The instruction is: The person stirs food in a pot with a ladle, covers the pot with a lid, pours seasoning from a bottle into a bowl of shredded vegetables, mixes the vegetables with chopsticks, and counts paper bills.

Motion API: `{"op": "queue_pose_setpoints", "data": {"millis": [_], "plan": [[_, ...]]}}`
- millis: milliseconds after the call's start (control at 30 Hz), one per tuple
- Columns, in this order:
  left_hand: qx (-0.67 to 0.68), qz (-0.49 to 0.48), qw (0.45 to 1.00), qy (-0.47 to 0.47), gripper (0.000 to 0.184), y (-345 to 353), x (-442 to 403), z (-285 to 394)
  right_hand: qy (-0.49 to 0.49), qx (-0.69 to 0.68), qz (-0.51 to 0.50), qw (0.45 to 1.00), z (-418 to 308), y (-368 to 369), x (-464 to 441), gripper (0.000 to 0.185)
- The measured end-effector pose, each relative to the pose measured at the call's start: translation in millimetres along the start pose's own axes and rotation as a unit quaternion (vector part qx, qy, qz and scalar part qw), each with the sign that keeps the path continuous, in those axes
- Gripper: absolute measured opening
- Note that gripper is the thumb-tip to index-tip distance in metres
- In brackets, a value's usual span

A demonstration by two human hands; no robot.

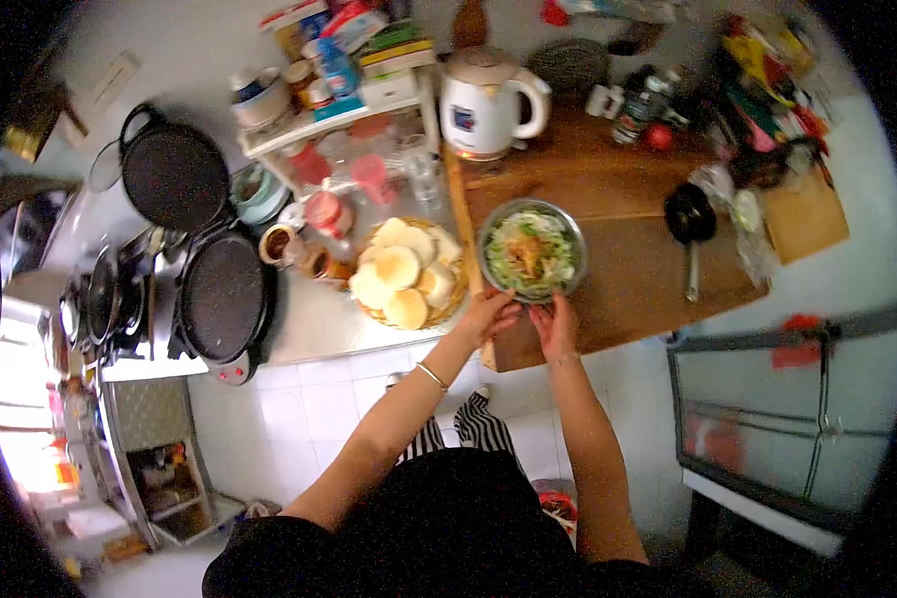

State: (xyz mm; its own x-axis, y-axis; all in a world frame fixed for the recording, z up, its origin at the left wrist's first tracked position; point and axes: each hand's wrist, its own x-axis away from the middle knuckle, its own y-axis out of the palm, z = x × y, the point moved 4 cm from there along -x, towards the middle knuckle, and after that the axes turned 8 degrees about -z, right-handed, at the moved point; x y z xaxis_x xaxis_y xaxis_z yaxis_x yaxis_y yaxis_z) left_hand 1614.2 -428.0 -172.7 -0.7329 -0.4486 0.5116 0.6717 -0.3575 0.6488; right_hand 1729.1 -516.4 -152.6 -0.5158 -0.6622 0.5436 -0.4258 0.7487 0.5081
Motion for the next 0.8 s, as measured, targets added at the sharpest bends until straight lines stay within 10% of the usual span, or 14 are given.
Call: {"op": "queue_pose_setpoints", "data": {"millis": [100, 400, 567, 800], "plan": [[0.018, 0.008, 0.999, 0.034, 0.036, -27, 39, 9, -0.037, -0.051, 0.068, 0.996, 41, -3, 28, 0.031], [0.062, 0.273, 0.928, 0.245, 0.025, -190, 154, 60, -0.031, 0.226, -0.233, 0.945, 177, 190, 72, 0.015], [-0.087, 0.318, 0.862, 0.385, 0.031, -224, 181, 141, -0.286, 0.436, -0.288, 0.803, 198, 278, 31, 0.059], [-0.21, 0.248, 0.894, 0.308, 0.053, -220, 165, 200, -0.304, 0.482, -0.271, 0.776, 218, 322, -3, 0.067]]}}
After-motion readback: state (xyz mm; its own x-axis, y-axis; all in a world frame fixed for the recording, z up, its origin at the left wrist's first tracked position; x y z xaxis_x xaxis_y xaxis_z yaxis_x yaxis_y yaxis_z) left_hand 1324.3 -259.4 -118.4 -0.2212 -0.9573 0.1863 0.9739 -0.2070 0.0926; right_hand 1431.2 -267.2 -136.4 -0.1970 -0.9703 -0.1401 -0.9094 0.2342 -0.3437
